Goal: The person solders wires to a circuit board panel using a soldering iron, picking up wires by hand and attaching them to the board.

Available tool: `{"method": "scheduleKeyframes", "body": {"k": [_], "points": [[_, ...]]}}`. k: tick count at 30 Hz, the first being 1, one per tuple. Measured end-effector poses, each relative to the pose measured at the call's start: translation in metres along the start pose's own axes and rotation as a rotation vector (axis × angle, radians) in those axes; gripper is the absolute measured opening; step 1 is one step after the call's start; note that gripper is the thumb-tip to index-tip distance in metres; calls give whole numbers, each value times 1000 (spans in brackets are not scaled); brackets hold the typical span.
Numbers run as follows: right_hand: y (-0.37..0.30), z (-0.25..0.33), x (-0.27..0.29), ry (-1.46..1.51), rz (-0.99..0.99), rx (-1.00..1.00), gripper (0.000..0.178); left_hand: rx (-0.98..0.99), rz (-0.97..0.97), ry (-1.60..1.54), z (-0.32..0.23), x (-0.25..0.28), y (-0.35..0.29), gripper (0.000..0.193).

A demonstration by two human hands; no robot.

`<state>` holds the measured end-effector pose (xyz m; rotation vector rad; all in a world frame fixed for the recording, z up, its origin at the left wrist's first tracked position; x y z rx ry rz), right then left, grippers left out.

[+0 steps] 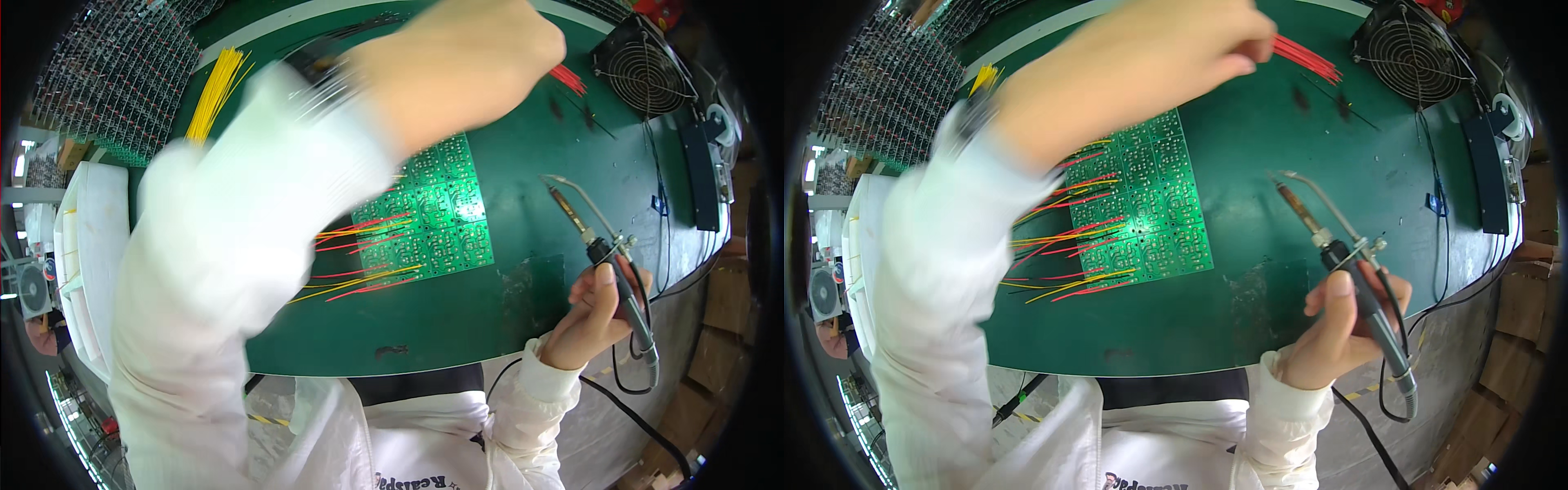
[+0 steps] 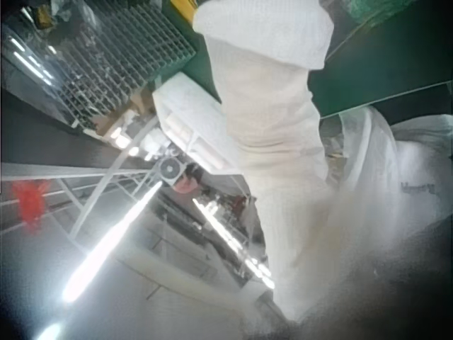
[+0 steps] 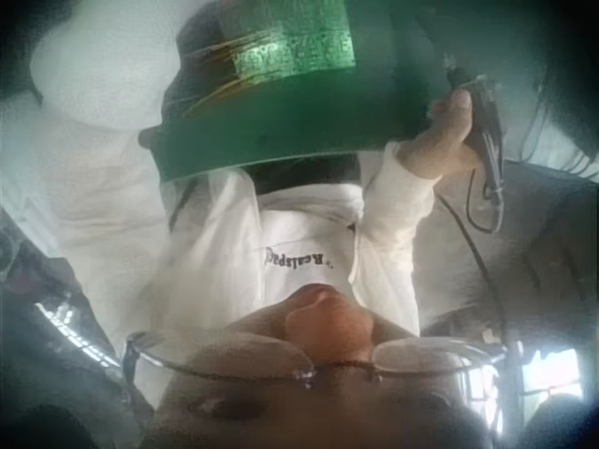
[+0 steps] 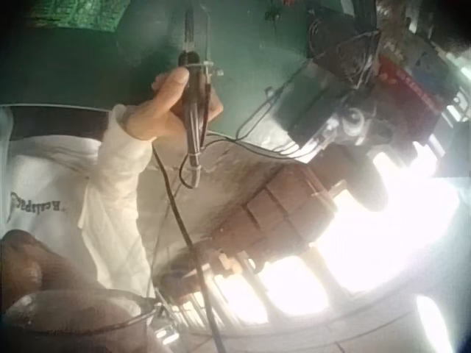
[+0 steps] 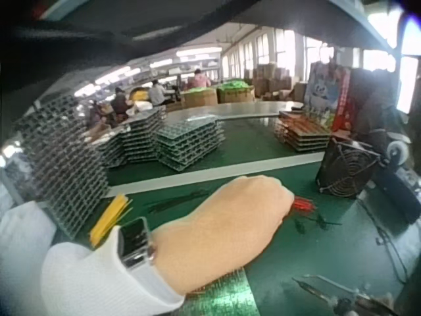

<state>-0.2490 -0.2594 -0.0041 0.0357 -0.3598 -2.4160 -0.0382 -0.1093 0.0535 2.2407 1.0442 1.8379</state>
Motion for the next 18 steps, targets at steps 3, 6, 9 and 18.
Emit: {"method": "scheduleKeyframes", "body": {"k": [3, 6, 9, 18], "points": [[2, 2, 0, -5, 25, -4, 31, -70, -59, 16, 25, -55, 55, 18], [5, 2, 1, 18, 38, -14, 33, 62, -96, 43, 46, -86, 81, 17], [6, 1, 1, 20, 66, -29, 35, 168, -93, 40, 55, -95, 87, 17], [4, 1, 1, 43, 85, -45, 33, 207, 14, -195, 40, -50, 87, 11]]}}
Point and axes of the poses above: each hand's wrist, its own y-axis towards the middle knuckle, its own x-axis out of the back of the hand, z = x × y, the point moved 5 cm from there along y, towards the middle knuckle, and after that the axes turned 4 degrees about -y, right-handed, at the moved point
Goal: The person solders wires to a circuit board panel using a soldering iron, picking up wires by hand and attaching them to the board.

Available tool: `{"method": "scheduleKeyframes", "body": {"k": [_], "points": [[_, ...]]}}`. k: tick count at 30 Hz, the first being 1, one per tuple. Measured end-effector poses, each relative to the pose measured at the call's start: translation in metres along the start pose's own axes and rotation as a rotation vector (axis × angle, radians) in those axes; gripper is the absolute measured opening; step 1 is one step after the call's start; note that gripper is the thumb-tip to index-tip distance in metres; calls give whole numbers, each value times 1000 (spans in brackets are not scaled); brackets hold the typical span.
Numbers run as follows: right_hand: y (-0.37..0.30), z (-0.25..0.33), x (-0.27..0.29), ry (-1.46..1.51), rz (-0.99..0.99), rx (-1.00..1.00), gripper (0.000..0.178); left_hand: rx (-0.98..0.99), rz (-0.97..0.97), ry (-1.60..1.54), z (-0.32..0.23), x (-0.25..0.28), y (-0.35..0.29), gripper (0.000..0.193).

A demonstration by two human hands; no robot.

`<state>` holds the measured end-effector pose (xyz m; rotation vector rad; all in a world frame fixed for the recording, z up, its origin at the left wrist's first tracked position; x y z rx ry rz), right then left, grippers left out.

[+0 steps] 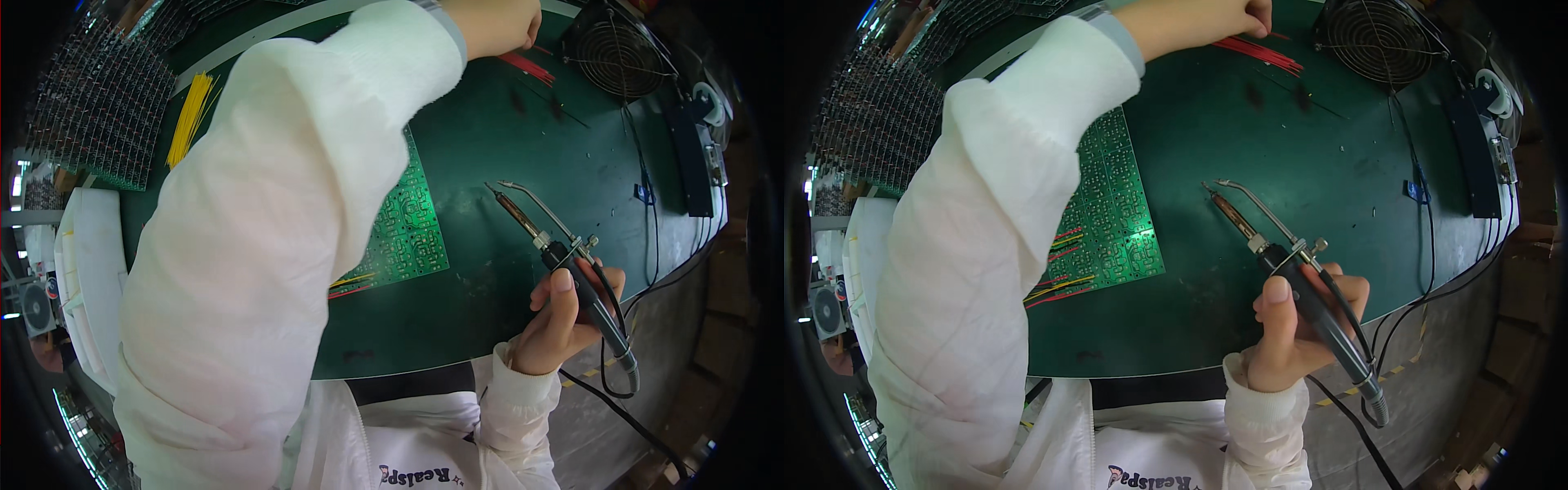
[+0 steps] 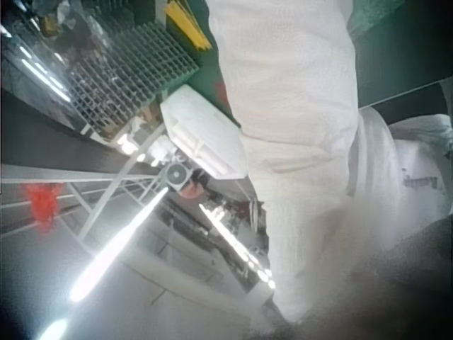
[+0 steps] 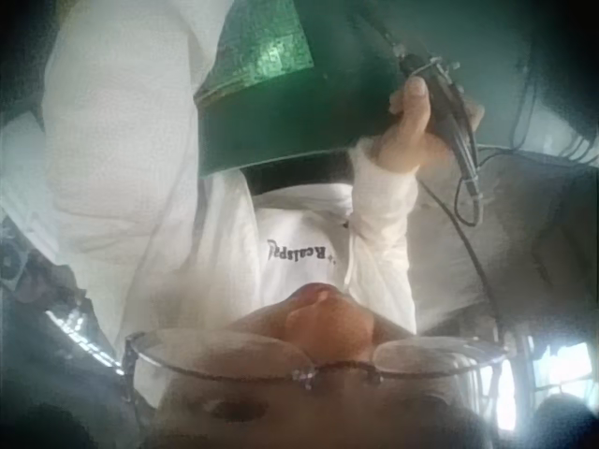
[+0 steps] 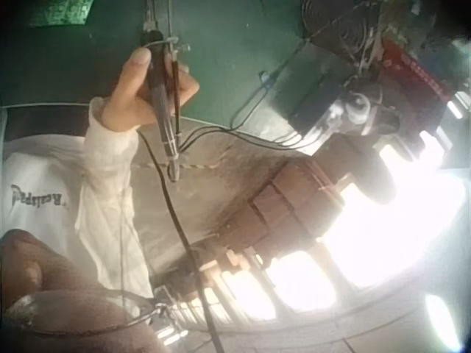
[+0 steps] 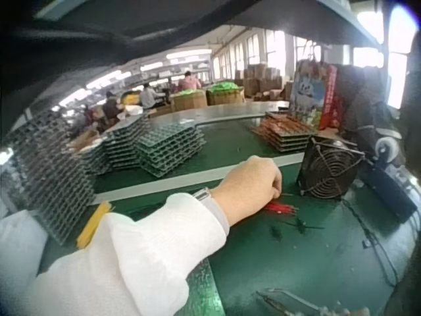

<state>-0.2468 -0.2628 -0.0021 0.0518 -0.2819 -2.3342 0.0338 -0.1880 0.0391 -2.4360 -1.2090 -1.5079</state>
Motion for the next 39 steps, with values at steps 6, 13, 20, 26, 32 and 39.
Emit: {"method": "scheduleKeyframes", "body": {"k": [6, 13, 20, 26, 32, 39], "points": [[-2, 2, -1, 40, -14, -47, 31, -137, -242, -83, -50, 71, -67, 13], [0, -2, -7, 105, 75, -52, 28, 217, -245, 103, -99, 76, -230, 13], [-33, 1, -17, 170, 130, -32, 36, 259, -371, 118, -102, 35, -288, 23], [-52, 1, -20, 123, 97, 42, 39, 260, -418, 102, -103, 32, -295, 25], [-54, -7, -15, 98, 55, 6, 43, 268, -400, 87, -99, 32, -301, 27], [-58, -10, -19, 131, 60, 73, 46, 267, -438, 121, -99, 28, -301, 27]]}}
Point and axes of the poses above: each hand's wrist, its own y-axis towards the middle knuckle, its own x-axis out of the back of the hand, z = x × y, the point moved 5 cm from there along y, towards the middle knuckle, and after that the axes turned 4 degrees about -y, right-handed, at the moved point
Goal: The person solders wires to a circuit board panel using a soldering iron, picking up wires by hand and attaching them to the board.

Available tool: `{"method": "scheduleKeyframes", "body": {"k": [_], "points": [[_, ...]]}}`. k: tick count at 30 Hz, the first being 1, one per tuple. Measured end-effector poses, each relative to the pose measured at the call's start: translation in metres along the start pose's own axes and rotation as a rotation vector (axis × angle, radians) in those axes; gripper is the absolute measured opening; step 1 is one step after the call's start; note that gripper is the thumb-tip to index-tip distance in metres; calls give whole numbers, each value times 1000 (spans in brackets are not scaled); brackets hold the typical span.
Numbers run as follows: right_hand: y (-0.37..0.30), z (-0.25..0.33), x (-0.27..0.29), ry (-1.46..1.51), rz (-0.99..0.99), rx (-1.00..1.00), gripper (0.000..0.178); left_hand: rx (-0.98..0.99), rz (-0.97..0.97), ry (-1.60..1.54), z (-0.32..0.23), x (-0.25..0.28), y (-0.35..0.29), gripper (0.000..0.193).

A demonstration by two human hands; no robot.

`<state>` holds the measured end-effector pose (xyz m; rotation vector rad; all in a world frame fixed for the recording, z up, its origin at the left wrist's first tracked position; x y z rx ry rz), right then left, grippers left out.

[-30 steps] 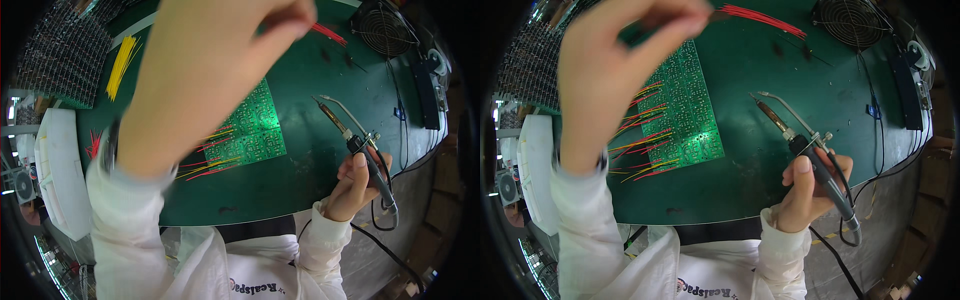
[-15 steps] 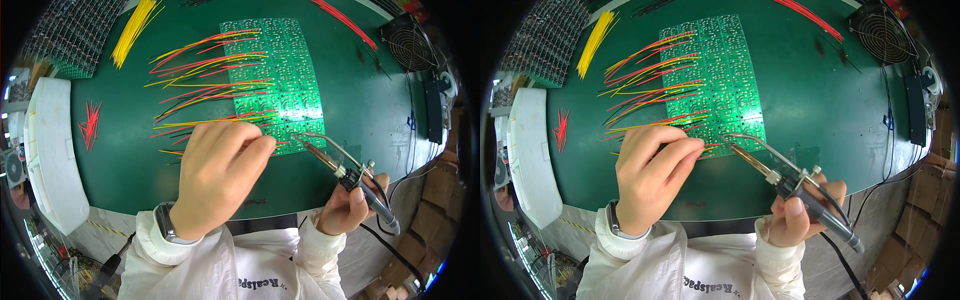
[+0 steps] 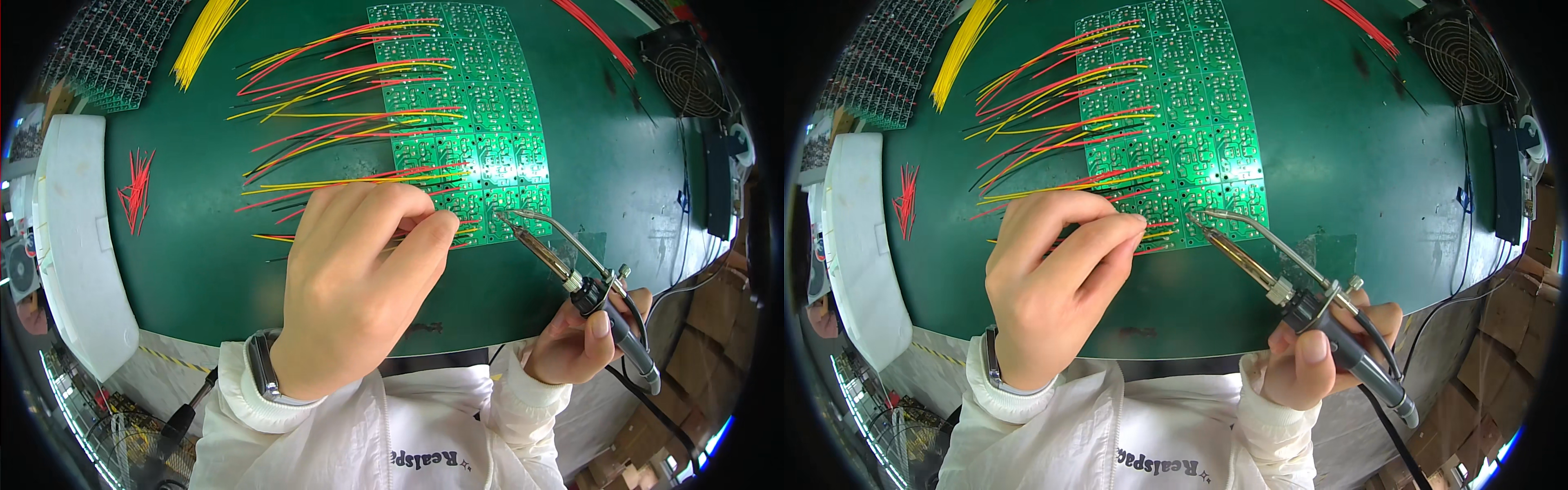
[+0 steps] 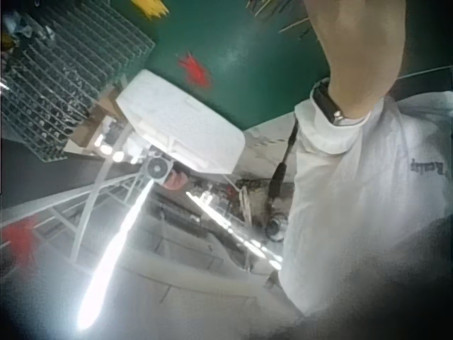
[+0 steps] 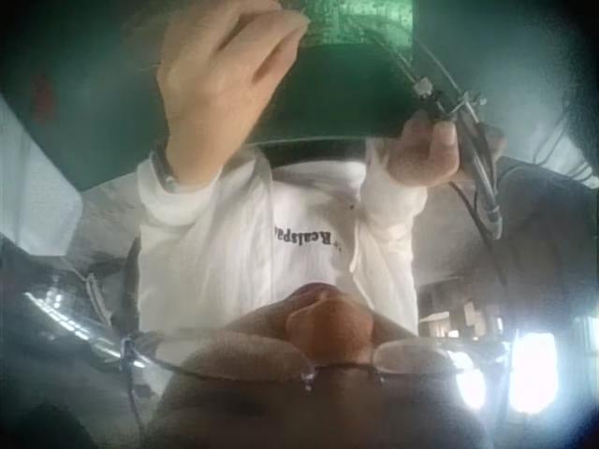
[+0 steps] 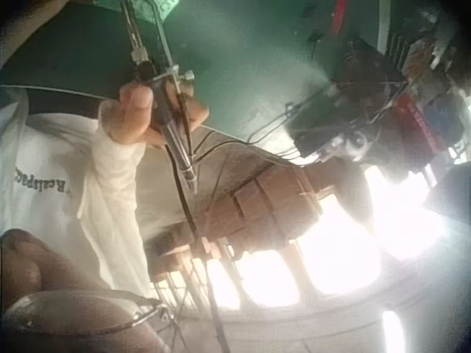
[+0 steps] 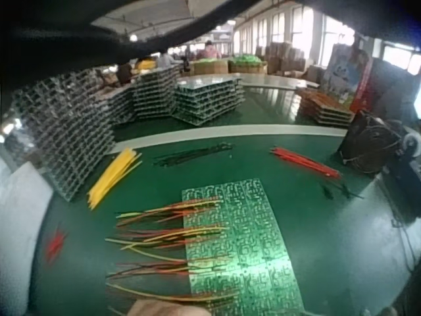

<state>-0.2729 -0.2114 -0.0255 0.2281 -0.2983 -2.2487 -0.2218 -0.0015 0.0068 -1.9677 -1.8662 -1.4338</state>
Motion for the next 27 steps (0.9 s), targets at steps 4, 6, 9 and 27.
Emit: {"method": "scheduleKeyframes", "body": {"k": [4, 6, 9, 27], "points": [[-3, -1, 0, -37, -11, 4, 50, -10, -22, 13, 1, -1, 0, 28], [-4, 1, -1, -57, 3, 13, 52, -11, -21, 28, 1, -1, -1, 28], [-8, 1, -2, -95, 0, 33, 54, -20, -46, 37, 3, -2, -3, 28], [-11, -2, -9, -51, -30, 66, 52, -50, -74, 37, 4, -4, -7, 28]]}}
Point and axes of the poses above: each hand's wrist, its own y-axis towards the middle knuckle, its own x-axis out of the back of the hand, z = x × y, the point moved 5 cm from there along y, towards the middle knuckle, and after that the axes turned 4 degrees about -y, right-handed, at the moved point
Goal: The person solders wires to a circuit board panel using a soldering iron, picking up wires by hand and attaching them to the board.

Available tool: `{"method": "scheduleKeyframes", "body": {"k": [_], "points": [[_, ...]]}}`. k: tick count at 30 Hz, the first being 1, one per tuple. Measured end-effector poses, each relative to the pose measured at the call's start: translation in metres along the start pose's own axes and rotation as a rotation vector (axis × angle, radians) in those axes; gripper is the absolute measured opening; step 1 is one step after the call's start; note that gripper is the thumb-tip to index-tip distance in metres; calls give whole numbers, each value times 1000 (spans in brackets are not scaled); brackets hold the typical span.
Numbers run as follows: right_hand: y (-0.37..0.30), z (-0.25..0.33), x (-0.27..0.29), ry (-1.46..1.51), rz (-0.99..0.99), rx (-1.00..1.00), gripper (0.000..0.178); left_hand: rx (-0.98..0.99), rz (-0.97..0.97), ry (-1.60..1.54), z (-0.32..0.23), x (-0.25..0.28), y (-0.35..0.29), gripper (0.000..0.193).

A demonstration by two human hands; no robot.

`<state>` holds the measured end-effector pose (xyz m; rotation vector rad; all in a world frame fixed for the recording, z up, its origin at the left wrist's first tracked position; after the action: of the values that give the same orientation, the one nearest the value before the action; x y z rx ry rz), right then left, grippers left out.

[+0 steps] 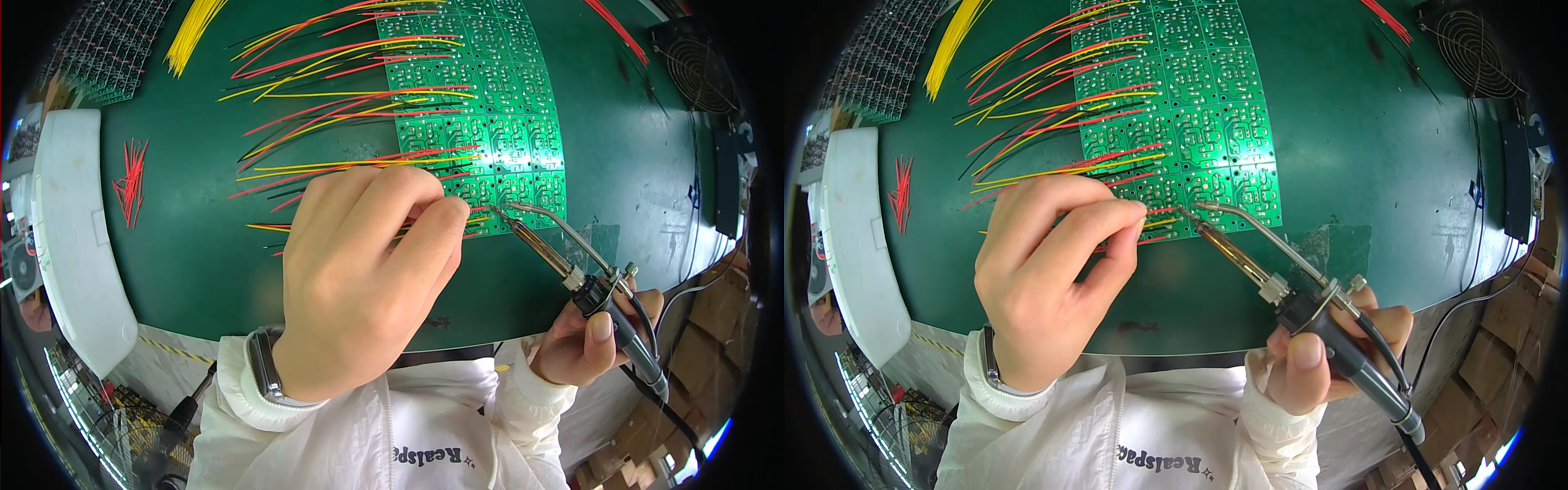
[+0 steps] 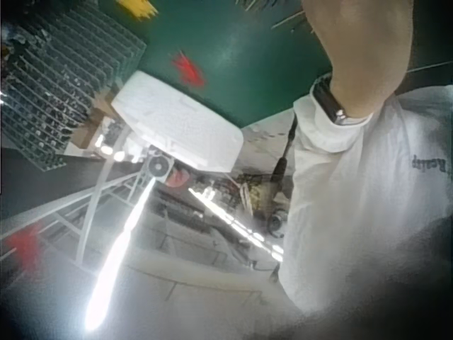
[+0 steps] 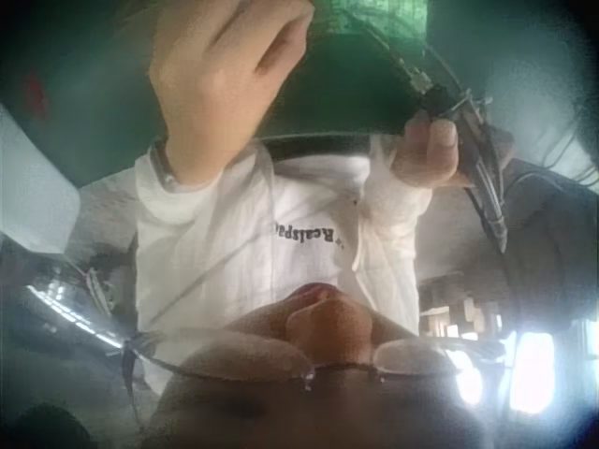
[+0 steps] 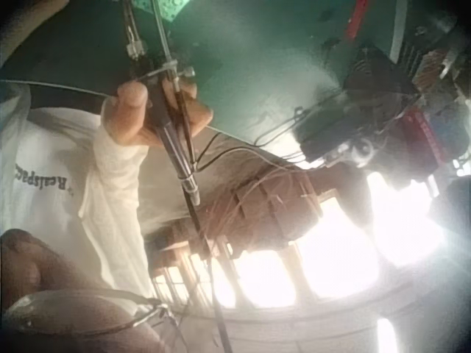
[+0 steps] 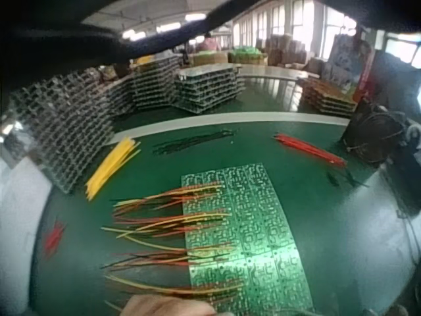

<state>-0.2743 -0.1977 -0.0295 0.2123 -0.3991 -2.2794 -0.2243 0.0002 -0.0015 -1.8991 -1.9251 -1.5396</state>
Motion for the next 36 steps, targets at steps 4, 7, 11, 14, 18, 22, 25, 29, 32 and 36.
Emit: {"method": "scheduleKeyframes", "body": {"k": [4, 7, 11, 14, 18, 22, 25, 29, 32, 36], "points": [[1, 1, 0, -19, 28, 15, 54, -6, 3, 4, 0, 0, 0, 28], [-1, 2, 1, -18, 22, 3, 56, -3, 5, 4, 0, -1, 0, 28], [-3, 2, 2, -30, 13, 8, 57, -27, -16, 21, 0, -1, -1, 29], [-3, 1, 3, -48, 9, 23, 58, -25, -17, 19, 1, -1, -2, 29], [-3, -2, 5, -59, -11, 71, 59, -22, -17, 18, 0, -1, -2, 28], [-3, -2, 8, -75, 74, 137, 37, -14, -7, 21, 0, -1, -2, 28], [0, -4, 17, -93, 41, 68, 49, -8, -1, 22, -1, 0, 0, 28], [2, -7, 20, -18, -21, 8, 43, 8, 21, 20, -2, 2, 2, 28], [9, -9, 14, 11, -14, 17, 39, 20, 22, 11, -2, 1, 1, 28], [23, -1, 10, 29, 74, -121, 26, 90, 35, -35, -5, 4, 1, 27]]}}
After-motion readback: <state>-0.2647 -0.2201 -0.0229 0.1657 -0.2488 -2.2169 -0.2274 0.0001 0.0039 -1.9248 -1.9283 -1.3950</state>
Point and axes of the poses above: each hand's wrist, its own y-axis towards the middle knuckle, its own x-axis out of the back of the hand, z = x × y, the point moved 5 cm from there along y, towards the middle knuckle, and after that the axes turned 4 degrees about -y, right-handed, at the moved point
